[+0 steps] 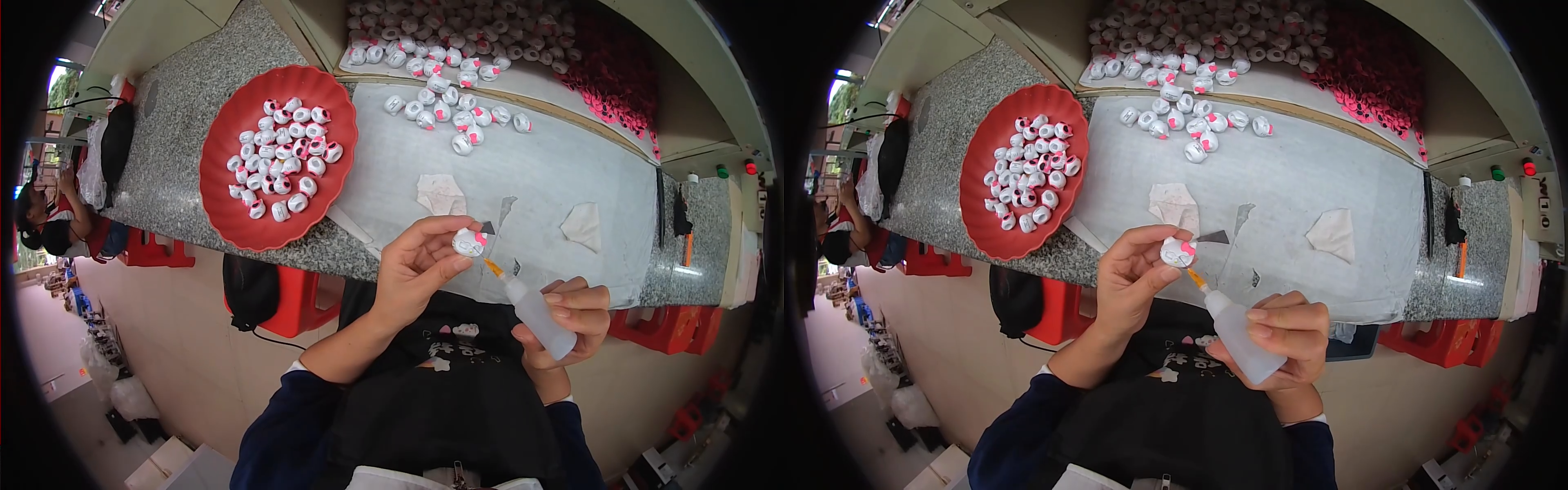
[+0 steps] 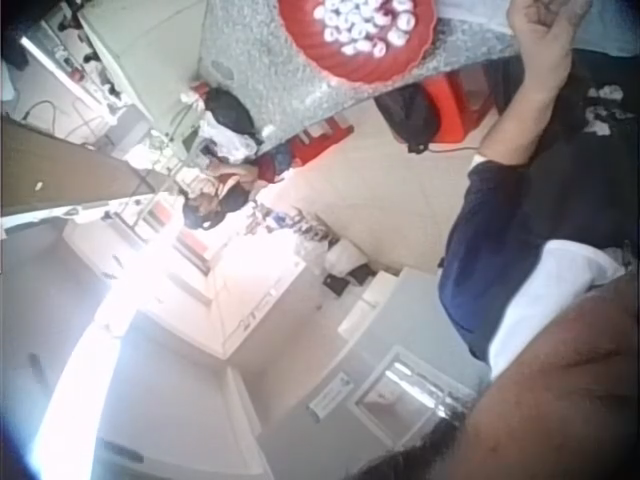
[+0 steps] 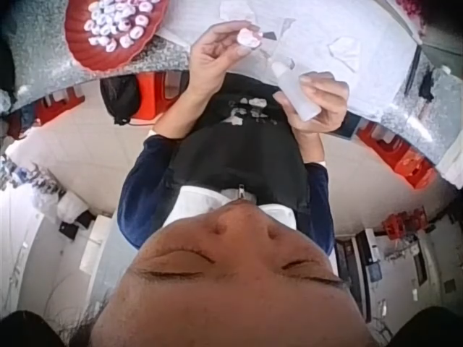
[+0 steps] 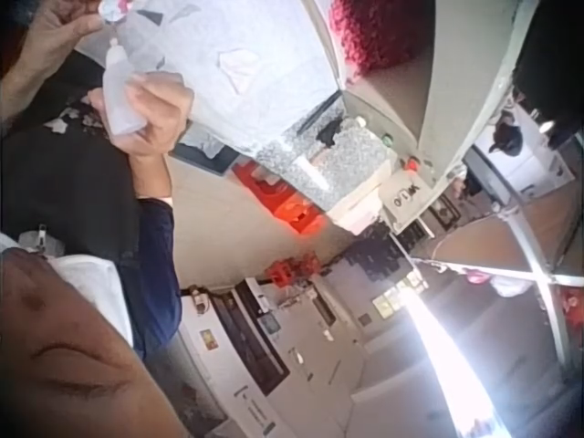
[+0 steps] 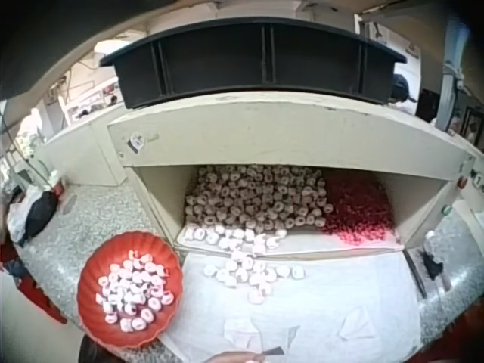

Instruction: Assembling small plastic toy figurines by applying glue to the heads and attaching them.

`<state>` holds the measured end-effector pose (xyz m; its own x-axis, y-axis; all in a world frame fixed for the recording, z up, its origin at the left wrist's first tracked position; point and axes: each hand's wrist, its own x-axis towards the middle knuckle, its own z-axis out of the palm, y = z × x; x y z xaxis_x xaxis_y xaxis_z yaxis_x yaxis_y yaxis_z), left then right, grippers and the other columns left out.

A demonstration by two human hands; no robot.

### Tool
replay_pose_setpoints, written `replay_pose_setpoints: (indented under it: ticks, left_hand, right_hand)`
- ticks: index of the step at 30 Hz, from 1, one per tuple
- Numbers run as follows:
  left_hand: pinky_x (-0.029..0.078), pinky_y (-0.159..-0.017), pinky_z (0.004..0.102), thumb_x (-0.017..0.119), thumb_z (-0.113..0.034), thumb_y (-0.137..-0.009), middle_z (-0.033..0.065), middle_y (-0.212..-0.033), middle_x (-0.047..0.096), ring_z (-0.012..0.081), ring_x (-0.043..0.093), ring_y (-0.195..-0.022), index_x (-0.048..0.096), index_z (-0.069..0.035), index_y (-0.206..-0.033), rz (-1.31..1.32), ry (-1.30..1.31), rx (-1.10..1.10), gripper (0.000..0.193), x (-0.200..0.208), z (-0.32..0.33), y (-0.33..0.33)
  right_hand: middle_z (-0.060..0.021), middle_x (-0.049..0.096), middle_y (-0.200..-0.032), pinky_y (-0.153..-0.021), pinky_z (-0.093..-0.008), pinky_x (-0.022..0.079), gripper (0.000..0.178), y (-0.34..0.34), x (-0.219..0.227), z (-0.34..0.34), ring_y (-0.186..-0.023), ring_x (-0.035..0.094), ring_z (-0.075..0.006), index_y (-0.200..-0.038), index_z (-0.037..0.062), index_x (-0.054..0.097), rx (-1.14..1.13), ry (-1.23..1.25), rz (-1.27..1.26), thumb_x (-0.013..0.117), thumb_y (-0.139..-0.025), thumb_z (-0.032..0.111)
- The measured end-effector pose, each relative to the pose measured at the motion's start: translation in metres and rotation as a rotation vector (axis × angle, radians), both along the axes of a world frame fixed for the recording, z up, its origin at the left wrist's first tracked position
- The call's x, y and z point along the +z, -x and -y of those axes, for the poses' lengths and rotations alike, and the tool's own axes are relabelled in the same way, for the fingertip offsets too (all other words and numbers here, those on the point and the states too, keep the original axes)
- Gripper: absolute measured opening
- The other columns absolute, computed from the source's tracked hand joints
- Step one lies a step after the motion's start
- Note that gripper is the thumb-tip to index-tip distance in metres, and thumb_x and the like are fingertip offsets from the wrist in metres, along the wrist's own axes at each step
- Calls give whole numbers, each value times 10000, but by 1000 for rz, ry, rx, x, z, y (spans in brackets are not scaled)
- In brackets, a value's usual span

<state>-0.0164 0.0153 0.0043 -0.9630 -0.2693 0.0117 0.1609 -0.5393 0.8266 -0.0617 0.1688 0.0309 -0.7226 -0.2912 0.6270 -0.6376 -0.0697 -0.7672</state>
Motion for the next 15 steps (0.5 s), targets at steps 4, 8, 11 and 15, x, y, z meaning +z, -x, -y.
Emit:
replay_pose_setpoints:
  ticks: [4, 8, 11, 15]
  left_hand:
    - [384, -842, 311, 535, 67, -706, 153, -1018, 493, 200, 487, -965, 432, 40, -1041, -16, 51, -4, 352, -2, -1, -1]
    - [365, -850, 306, 535, 74, -699, 149, -1014, 483, 200, 471, -970, 460, 46, -1018, -76, 215, 33, 329, -4, 0, 0]
    - [363, -844, 300, 536, 82, -688, 149, -1016, 472, 201, 460, -970, 490, 51, -987, -115, 444, 81, 304, -4, 3, -1]
    - [363, -840, 298, 533, 89, -683, 150, -1028, 465, 208, 456, -978, 500, 53, -978, -90, 525, 78, 300, -4, 3, -1]
  right_hand:
    - [-43, 448, -758, -509, -223, 412, 410, -1, 0, -1, -556, 451, -117, -801, 89, 433, 6, 6, 16, 748, -567, 207]
    - [-46, 448, -759, -506, -224, 417, 408, -2, 1, 0, -559, 456, -119, -800, 88, 433, -16, -8, 8, 747, -569, 208]
    - [-46, 448, -757, -503, -223, 415, 404, -2, 1, 1, -561, 459, -120, -799, 88, 436, -6, -18, 11, 747, -569, 204]
    - [-46, 450, -754, -505, -220, 406, 401, 0, 4, -3, -562, 456, -119, -800, 88, 441, 40, -85, 25, 749, -566, 195]
